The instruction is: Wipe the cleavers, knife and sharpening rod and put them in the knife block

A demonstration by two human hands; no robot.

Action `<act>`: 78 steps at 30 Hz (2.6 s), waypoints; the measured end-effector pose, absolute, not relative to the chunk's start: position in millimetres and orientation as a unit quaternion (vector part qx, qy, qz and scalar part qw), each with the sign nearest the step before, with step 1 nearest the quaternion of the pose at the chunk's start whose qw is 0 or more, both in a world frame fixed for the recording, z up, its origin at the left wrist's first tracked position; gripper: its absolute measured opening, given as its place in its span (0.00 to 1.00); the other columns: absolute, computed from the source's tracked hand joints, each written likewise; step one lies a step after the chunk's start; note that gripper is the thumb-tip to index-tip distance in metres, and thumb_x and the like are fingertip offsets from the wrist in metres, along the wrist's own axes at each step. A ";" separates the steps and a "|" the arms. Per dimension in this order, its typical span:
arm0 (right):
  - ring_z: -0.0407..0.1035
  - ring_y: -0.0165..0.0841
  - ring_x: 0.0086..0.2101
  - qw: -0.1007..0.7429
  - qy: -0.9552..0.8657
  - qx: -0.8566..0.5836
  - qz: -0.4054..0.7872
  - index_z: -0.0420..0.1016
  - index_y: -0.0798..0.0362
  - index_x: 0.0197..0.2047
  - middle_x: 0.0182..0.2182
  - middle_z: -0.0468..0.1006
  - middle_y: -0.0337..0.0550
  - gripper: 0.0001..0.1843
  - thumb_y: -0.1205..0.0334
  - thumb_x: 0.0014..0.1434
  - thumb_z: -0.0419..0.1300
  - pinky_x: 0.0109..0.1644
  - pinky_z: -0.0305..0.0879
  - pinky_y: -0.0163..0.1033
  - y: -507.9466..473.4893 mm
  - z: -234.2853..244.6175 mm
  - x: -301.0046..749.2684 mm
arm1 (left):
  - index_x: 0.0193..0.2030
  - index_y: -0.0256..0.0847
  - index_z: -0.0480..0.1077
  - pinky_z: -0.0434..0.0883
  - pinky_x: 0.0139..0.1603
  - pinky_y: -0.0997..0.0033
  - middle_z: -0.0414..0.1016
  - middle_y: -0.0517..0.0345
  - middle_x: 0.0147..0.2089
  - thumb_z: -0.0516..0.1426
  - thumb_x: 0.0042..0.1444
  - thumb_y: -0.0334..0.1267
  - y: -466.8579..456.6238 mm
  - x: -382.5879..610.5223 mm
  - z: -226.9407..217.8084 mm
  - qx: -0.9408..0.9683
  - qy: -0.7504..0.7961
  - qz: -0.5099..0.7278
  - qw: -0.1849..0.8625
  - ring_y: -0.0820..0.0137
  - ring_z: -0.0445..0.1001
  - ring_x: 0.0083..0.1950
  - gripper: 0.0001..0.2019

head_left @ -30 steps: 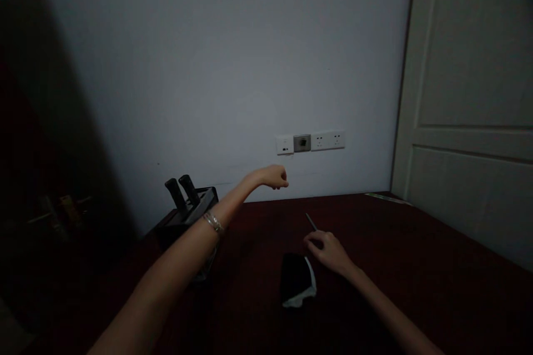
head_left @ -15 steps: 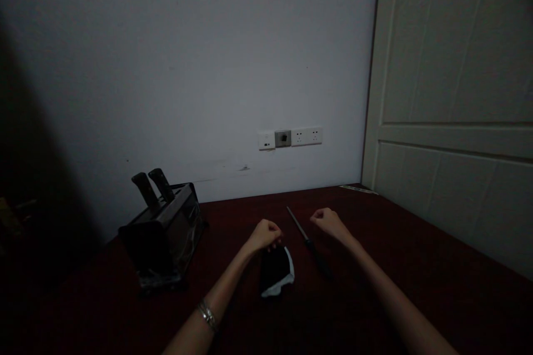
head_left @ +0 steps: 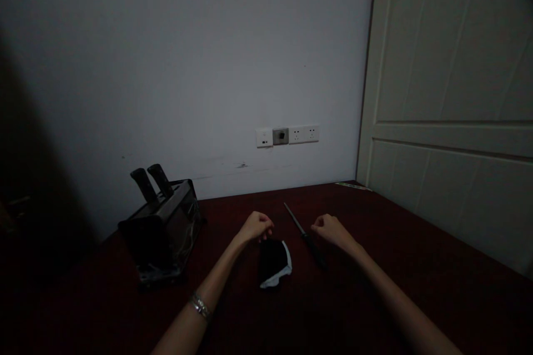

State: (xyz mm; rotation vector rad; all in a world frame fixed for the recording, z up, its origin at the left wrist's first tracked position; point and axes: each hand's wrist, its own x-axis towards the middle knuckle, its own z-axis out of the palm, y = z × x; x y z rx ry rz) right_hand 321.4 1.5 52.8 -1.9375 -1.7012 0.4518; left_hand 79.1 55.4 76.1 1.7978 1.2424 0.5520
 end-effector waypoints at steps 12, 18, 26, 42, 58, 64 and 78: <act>0.71 0.49 0.39 0.150 -0.621 -0.761 0.115 0.71 0.59 0.35 0.37 0.75 0.61 0.31 0.37 0.49 0.50 0.35 0.63 0.44 -11.2 43.8 300.6 | 0.28 0.35 0.69 0.57 0.14 0.82 0.69 0.63 0.21 0.52 0.49 0.32 56.4 74.8 78.5 0.714 0.508 0.220 0.429 0.81 0.62 0.15 0.06; 0.70 0.51 0.42 0.121 -0.624 -0.762 0.119 0.71 0.59 0.39 0.41 0.75 0.60 0.32 0.37 0.47 0.53 0.38 0.64 0.46 -19.0 47.2 292.8 | 0.27 0.35 0.69 0.57 0.13 0.82 0.68 0.63 0.20 0.51 0.49 0.32 60.5 71.6 75.8 0.714 0.506 0.224 0.429 0.80 0.62 0.15 0.06; 0.71 0.48 0.41 0.104 -0.631 -0.759 0.120 0.71 0.58 0.40 0.42 0.75 0.59 0.22 0.49 0.48 0.56 0.37 0.64 0.44 -21.3 47.3 291.2 | 0.26 0.36 0.68 0.57 0.13 0.82 0.68 0.63 0.20 0.50 0.49 0.30 60.3 73.6 73.7 0.712 0.504 0.220 0.437 0.80 0.62 0.15 0.07; 0.72 0.43 0.38 0.142 -0.647 -0.742 0.105 0.72 0.59 0.36 0.38 0.76 0.57 0.15 0.56 0.50 0.54 0.34 0.62 0.38 -19.4 34.4 293.2 | 0.24 0.35 0.68 0.57 0.13 0.80 0.68 0.62 0.18 0.51 0.48 0.30 58.8 79.2 69.1 0.696 0.499 0.227 0.464 0.79 0.63 0.14 0.06; 0.73 0.42 0.35 0.227 -0.636 -0.737 0.038 0.73 0.54 0.31 0.33 0.78 0.52 0.13 0.56 0.53 0.51 0.31 0.58 0.37 -23.1 61.7 268.2 | 0.24 0.33 0.66 0.65 0.21 0.76 0.68 0.59 0.19 0.55 0.51 0.45 62.8 96.9 56.9 0.618 0.466 0.334 0.537 0.77 0.67 0.18 0.15; 0.73 0.42 0.34 0.247 -0.657 -0.712 0.011 0.74 0.54 0.31 0.32 0.78 0.53 0.14 0.56 0.54 0.50 0.30 0.58 0.37 -28.1 91.9 241.1 | 0.28 0.30 0.70 0.67 0.27 0.75 0.71 0.52 0.25 0.58 0.45 0.54 43.4 108.8 67.2 0.574 0.413 0.361 0.608 0.75 0.70 0.24 0.22; 0.73 0.45 0.34 0.263 -0.667 -0.696 -0.042 0.72 0.58 0.37 0.33 0.78 0.55 0.16 0.57 0.57 0.48 0.33 0.64 0.42 -35.1 112.8 195.3 | 0.21 0.34 0.66 0.62 0.24 0.78 0.67 0.60 0.17 0.59 0.50 0.42 18.4 111.0 100.2 0.392 0.301 0.458 0.739 0.77 0.66 0.20 0.14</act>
